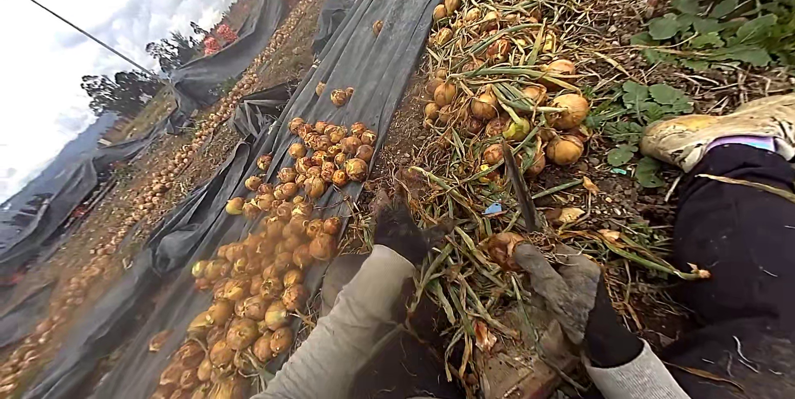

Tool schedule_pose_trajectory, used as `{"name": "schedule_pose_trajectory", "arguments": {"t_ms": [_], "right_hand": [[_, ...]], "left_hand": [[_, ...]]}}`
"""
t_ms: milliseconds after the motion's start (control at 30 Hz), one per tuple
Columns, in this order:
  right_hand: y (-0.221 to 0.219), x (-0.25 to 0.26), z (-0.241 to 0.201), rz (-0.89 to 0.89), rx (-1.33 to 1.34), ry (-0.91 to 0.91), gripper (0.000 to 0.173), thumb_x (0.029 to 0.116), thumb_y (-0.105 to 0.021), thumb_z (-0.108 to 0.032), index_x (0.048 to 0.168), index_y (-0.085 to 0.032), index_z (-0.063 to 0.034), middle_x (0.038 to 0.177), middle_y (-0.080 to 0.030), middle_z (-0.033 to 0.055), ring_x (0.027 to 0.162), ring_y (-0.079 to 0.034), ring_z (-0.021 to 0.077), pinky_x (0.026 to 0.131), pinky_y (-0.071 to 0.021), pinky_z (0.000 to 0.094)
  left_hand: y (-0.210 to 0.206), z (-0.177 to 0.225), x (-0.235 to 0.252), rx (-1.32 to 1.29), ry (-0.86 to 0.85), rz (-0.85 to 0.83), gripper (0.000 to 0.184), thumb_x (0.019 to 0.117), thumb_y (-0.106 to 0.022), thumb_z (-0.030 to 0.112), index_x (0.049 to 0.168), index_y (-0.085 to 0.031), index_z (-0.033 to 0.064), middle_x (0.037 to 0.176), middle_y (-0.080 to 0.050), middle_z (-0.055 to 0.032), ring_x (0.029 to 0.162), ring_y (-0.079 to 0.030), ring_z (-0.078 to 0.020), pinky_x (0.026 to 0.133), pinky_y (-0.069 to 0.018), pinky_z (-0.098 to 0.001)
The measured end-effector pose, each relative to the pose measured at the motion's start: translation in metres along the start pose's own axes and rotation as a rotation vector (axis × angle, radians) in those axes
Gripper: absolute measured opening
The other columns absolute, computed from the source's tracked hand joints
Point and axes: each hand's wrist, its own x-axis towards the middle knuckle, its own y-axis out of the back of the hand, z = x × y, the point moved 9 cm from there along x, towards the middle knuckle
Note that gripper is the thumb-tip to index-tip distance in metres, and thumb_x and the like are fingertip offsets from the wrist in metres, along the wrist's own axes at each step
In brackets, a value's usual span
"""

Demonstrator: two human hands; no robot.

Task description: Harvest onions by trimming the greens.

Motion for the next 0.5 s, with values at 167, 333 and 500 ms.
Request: {"name": "schedule_pose_trajectory", "arguments": {"t_ms": [167, 333, 500], "right_hand": [[-0.020, -0.009, 0.003, -0.169, -0.036, 0.001, 0.033, 0.0886, -0.068, -0.043, 0.092, -0.070, -0.0102, 0.063, -0.064, -0.0030, 0.047, -0.058, 0.0072, 0.043, -0.0516, 0.0275], [-0.039, -0.036, -0.011, -0.284, -0.165, 0.082, 0.034, 0.0931, -0.064, -0.037, 0.089, -0.070, -0.0042, 0.067, -0.064, -0.0011, 0.055, -0.060, 0.0061, 0.052, -0.0540, 0.0301], [-0.038, -0.050, -0.023, -0.363, 0.318, -0.126, 0.024, 0.1007, -0.051, -0.022, 0.080, -0.059, -0.0151, 0.055, -0.056, -0.0064, 0.042, -0.052, 0.0055, 0.041, -0.0477, 0.0234]], "left_hand": [[-0.011, 0.071, -0.050, -0.110, -0.609, -0.341, 0.107, 0.0686, -0.095, 0.033, 0.154, -0.040, 0.0017, 0.153, -0.046, -0.0237, 0.142, -0.045, -0.0338, 0.118, -0.0370, -0.0477], [-0.080, 0.062, -0.046, 0.060, -0.497, -0.593, 0.054, 0.0956, -0.070, 0.032, 0.137, -0.057, -0.0008, 0.138, -0.058, -0.0232, 0.128, -0.057, -0.0389, 0.103, -0.0466, -0.0586], [-0.090, -0.131, 0.055, -0.156, 0.327, -0.414, 0.059, 0.1040, -0.059, 0.039, 0.149, -0.047, 0.0022, 0.145, -0.055, -0.0228, 0.135, -0.053, -0.0359, 0.114, -0.0404, -0.0520]]}}
